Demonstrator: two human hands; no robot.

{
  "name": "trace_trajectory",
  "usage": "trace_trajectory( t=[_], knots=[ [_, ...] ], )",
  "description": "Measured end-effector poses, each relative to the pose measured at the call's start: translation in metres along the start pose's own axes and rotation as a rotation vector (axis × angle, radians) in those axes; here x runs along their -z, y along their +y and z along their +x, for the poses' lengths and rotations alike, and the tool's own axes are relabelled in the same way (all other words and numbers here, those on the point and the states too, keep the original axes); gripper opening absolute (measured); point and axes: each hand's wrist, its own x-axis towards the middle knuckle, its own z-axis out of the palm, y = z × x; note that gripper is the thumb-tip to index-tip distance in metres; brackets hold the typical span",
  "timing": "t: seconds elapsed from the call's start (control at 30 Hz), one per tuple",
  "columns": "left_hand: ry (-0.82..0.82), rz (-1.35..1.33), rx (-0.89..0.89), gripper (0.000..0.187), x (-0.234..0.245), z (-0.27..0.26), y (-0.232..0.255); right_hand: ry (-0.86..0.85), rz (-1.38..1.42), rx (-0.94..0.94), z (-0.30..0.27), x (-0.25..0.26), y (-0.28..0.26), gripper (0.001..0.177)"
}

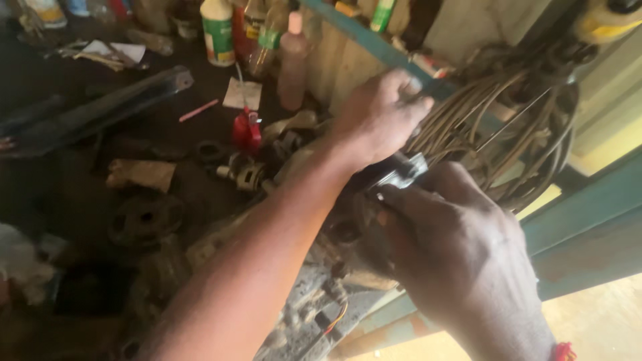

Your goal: The person cleans a metal part on a workbench using a wire brush. They scrub the surface and edges of the part, occasionally rotating it to access different areas.

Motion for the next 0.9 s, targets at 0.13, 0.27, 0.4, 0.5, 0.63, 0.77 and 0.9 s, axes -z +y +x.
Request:
trace_trajectory(
  t=[0.13, 0.27, 0.4, 0.5, 0.63, 0.77, 0.9],
  knots=[
    [0.006, -0.039, -0.052, 0.045, 0.002, 0.001, 0.003, 0.069, 0.075, 0.031, -0.004, 0.003, -0.003, 0.017],
    [0.09, 0.08, -0.152, 0.045, -0.002, -0.002, -0.008, 0.016, 0.093, 0.021, -0.005, 0.0, -0.001, 0.018],
    [0.013, 0.058, -0.032, 0.043, 0.0, 0.002, 0.001, 0.047, 0.089, -0.02, -0.007, 0.002, -0.005, 0.017],
    [0.021, -0.015, -0.144, 0.043, -0.002, -0.001, 0.003, 0.108, 0.096, 0.019, -0.002, 0.003, -0.004, 0.018],
    [0.036, -0.054, -0.106, 0.036, 0.0, -0.001, 0.001, 0.045, 0.132, 0.06, -0.004, 0.002, 0.005, 0.022],
    [0.054, -0.036, -0.128, 0.036, 0.001, 0.0, 0.004, 0.07, 0.132, -0.056, -0.018, 0.008, 0.021, 0.018],
    [-0.008, -0.231, -0.079, 0.031, 0.0, -0.005, 0.004, 0.059, 0.141, -0.104, -0.023, 0.014, 0.047, 0.027]
  ],
)
